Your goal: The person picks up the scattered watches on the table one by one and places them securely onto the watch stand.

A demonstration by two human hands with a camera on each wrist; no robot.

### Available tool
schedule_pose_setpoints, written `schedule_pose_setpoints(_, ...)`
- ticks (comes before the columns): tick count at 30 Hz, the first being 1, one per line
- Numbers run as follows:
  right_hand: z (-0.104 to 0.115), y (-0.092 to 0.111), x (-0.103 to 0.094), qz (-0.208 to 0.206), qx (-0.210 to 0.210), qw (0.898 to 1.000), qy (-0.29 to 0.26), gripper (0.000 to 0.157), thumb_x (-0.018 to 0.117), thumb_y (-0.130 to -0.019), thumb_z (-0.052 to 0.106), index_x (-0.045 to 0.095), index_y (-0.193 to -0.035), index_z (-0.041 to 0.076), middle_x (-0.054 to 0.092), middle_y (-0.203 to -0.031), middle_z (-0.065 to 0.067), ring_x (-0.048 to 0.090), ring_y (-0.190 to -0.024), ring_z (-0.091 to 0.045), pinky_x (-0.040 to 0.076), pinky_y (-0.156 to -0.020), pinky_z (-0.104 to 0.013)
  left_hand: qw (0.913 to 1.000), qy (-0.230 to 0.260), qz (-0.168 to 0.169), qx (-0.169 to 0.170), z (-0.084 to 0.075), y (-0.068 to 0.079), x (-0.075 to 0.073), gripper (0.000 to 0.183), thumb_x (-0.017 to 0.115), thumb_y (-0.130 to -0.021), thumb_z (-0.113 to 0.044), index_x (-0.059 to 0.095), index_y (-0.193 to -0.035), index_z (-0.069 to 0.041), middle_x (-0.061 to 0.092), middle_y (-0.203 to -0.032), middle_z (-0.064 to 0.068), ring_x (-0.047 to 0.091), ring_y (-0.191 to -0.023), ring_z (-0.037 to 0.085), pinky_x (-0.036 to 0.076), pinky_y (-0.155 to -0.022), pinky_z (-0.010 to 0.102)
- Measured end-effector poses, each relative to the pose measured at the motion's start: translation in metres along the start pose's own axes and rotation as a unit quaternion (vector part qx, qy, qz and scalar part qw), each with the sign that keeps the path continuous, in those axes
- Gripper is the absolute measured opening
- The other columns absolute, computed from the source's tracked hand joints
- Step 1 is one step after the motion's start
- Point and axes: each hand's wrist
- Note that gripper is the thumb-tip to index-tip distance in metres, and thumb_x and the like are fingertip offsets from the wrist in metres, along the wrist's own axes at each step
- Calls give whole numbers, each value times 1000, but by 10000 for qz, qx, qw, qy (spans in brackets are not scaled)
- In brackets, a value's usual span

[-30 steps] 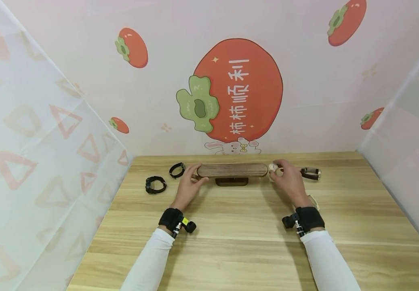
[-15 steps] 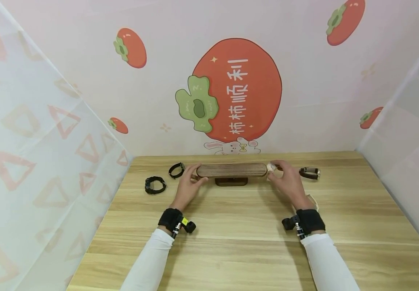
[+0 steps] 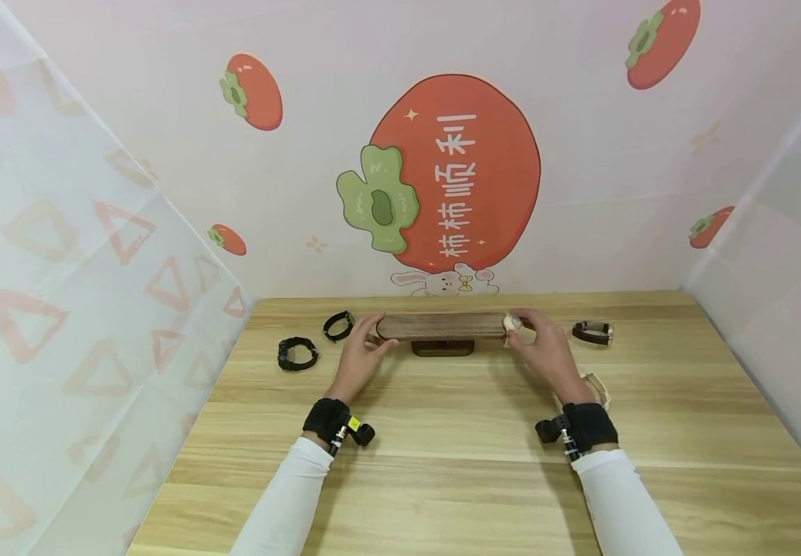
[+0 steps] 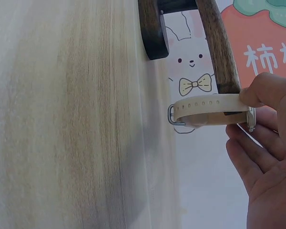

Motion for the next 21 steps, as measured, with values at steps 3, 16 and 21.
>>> schedule_pose_setpoints(3, 1, 0, 1, 9, -36, 10000, 41, 45, 71, -100, 4, 61, -143, -1, 63, -142, -28, 61, -130, -50, 51, -107, -64, 10000, 5, -11, -6, 0, 0, 0, 65, 82, -97, -24, 55, -156, -21, 54, -155, 5, 68, -97, 20, 60, -81, 34)
schedule_pose_setpoints(16, -1, 1, 2, -98, -322, 9994, -40, 44, 73, -99, 1, 63, -142, 0, 64, -141, -29, 62, -128, -51, 51, -106, -65, 9999, -8, -8, -109, -1, -1, 0, 65, 82, -97, -24, 55, -156, -21, 55, -153, 5, 68, -99, 21, 60, -80, 33)
schedule_pose_setpoints(21, -4, 1, 2, -92, -302, 9995, -60, 44, 73, -101, 4, 64, -144, 2, 64, -142, -28, 62, -128, -50, 51, -106, -65, 9999, 13, -9, -124, -1, -1, 0, 66, 82, -96, -23, 55, -156, -20, 55, -153, 6, 68, -100, 21, 60, -81, 34)
Point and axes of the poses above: each hand's wrist, its own y-axis away from the middle knuckle, its own x-axis out of the palm, z = x × y
